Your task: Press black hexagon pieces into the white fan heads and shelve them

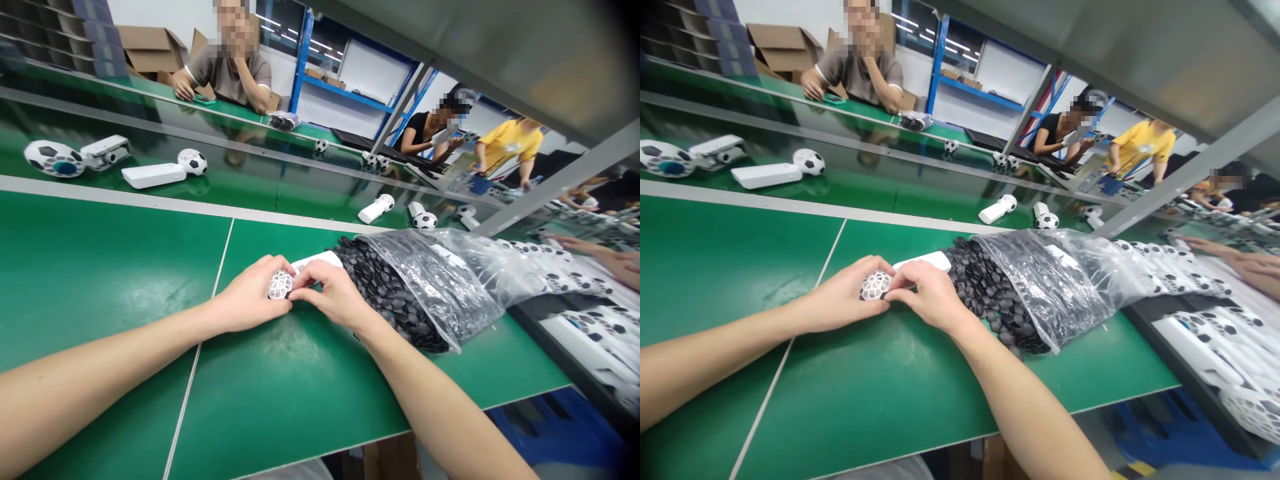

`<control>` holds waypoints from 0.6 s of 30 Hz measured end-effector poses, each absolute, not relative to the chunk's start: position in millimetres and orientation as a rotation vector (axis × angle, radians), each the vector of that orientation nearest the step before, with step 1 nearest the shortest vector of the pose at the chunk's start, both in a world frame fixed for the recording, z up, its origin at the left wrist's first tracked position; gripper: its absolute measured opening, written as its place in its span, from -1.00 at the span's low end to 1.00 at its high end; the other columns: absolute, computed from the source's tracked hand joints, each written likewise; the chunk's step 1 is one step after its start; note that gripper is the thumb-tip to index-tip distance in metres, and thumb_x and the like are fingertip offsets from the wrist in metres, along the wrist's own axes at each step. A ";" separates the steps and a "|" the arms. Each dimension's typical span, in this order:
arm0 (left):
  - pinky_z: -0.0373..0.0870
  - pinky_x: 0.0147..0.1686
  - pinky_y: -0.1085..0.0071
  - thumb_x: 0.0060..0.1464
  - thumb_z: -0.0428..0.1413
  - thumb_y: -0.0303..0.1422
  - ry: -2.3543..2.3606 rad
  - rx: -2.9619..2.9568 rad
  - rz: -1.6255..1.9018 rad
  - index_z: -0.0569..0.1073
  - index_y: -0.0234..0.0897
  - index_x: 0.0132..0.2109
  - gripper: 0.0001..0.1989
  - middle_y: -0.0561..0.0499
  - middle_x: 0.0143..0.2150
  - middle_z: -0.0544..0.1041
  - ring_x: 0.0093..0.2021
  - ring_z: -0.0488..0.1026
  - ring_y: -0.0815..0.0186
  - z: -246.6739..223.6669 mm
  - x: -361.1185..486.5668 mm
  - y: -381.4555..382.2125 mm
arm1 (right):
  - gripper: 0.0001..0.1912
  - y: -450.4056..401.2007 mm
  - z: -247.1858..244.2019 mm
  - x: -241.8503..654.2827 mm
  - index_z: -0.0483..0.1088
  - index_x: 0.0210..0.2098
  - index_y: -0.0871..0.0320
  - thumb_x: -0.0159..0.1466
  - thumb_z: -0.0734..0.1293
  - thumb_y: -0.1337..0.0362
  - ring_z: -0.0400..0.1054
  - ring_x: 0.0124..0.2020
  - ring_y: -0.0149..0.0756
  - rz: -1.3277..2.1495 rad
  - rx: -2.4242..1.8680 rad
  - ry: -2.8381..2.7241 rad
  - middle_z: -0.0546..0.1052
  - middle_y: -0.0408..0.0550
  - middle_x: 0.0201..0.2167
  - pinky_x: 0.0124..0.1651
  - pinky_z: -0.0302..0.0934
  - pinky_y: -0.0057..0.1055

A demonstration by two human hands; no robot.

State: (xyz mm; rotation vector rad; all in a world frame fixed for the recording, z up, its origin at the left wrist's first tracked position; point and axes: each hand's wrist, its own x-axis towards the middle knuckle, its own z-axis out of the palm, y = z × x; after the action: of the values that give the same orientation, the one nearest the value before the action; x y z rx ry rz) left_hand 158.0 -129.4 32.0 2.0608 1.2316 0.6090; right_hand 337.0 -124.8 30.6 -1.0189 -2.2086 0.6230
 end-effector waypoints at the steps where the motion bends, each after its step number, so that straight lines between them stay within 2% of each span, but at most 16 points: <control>1: 0.26 -0.22 0.29 -0.15 0.08 -0.32 1.234 2.065 0.625 0.30 -0.19 -0.16 -0.68 0.02 -0.20 0.34 -0.18 0.33 0.18 31.3 158.6 -129.9 | -0.89 -123.9 30.9 336.6 0.38 -0.49 0.15 0.07 0.41 0.30 0.31 -0.36 -0.39 0.619 -1.025 -2.210 0.46 -0.19 -0.48 -0.27 0.16 -0.47; 5: 0.27 -0.20 0.29 -0.18 0.11 -0.36 1.217 2.050 0.648 0.33 -0.20 -0.16 -0.67 0.02 -0.21 0.34 -0.19 0.33 0.20 32.6 156.8 -131.6 | -0.83 -121.5 37.1 339.4 0.33 -0.48 0.16 0.08 0.40 0.23 0.28 -0.43 -0.42 0.592 -1.067 -2.186 0.42 -0.19 -0.50 -0.35 0.17 -0.50; 7: 0.29 -0.23 0.31 -0.21 0.13 -0.37 1.234 2.019 0.633 0.35 -0.18 -0.16 -0.65 0.03 -0.21 0.34 -0.21 0.34 0.21 36.0 151.1 -127.5 | -0.83 -120.0 41.4 346.8 0.31 -0.47 0.16 0.15 0.34 0.20 0.27 -0.45 -0.40 0.428 -1.219 -2.127 0.40 -0.16 -0.50 -0.38 0.17 -0.48; 10: 0.31 -0.23 0.31 -0.22 0.16 -0.37 1.338 2.010 0.703 0.36 -0.18 -0.15 -0.62 0.03 -0.19 0.36 -0.22 0.36 0.21 43.3 136.4 -106.9 | -0.85 -117.0 41.6 364.6 0.34 -0.38 0.14 0.21 0.26 0.19 0.31 -0.29 -0.26 0.041 -1.513 -2.098 0.43 -0.08 -0.38 -0.29 0.19 -0.38; 13: 0.32 -0.20 0.29 -0.20 0.16 -0.35 1.492 2.014 0.839 0.35 -0.20 -0.12 -0.60 -0.01 -0.15 0.36 -0.19 0.36 0.19 47.9 119.0 -65.5 | -0.82 -113.6 31.8 381.3 0.39 -0.26 0.14 0.20 0.25 0.21 0.34 -0.23 -0.11 -0.218 -1.816 -2.189 0.45 0.01 -0.32 -0.36 0.19 -0.34; 16: 0.31 -0.15 0.26 -0.13 0.15 -0.33 1.653 1.989 0.943 0.33 -0.27 -0.07 -0.60 -0.08 -0.10 0.34 -0.14 0.35 0.17 44.3 103.6 -13.0 | -0.77 -109.2 17.8 392.1 0.42 -0.19 0.12 0.21 0.21 0.26 0.38 -0.30 -0.11 -0.261 -1.914 -2.325 0.46 0.04 -0.31 -0.39 0.21 -0.34; 18: 0.28 -0.09 0.23 -0.07 0.15 -0.33 1.754 1.972 0.991 0.32 -0.32 -0.05 -0.60 -0.12 -0.06 0.33 -0.09 0.33 0.17 37.3 94.8 17.6 | -0.76 -105.0 9.2 397.3 0.44 -0.21 0.09 0.21 0.17 0.28 0.40 -0.33 -0.16 -0.184 -1.882 -2.400 0.46 0.02 -0.31 -0.38 0.22 -0.34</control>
State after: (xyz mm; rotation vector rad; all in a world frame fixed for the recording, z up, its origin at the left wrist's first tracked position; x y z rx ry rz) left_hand 94.8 17.6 37.3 1.9715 1.7544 0.9913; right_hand 397.3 -105.0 9.2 -1.8819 -2.3999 -0.1840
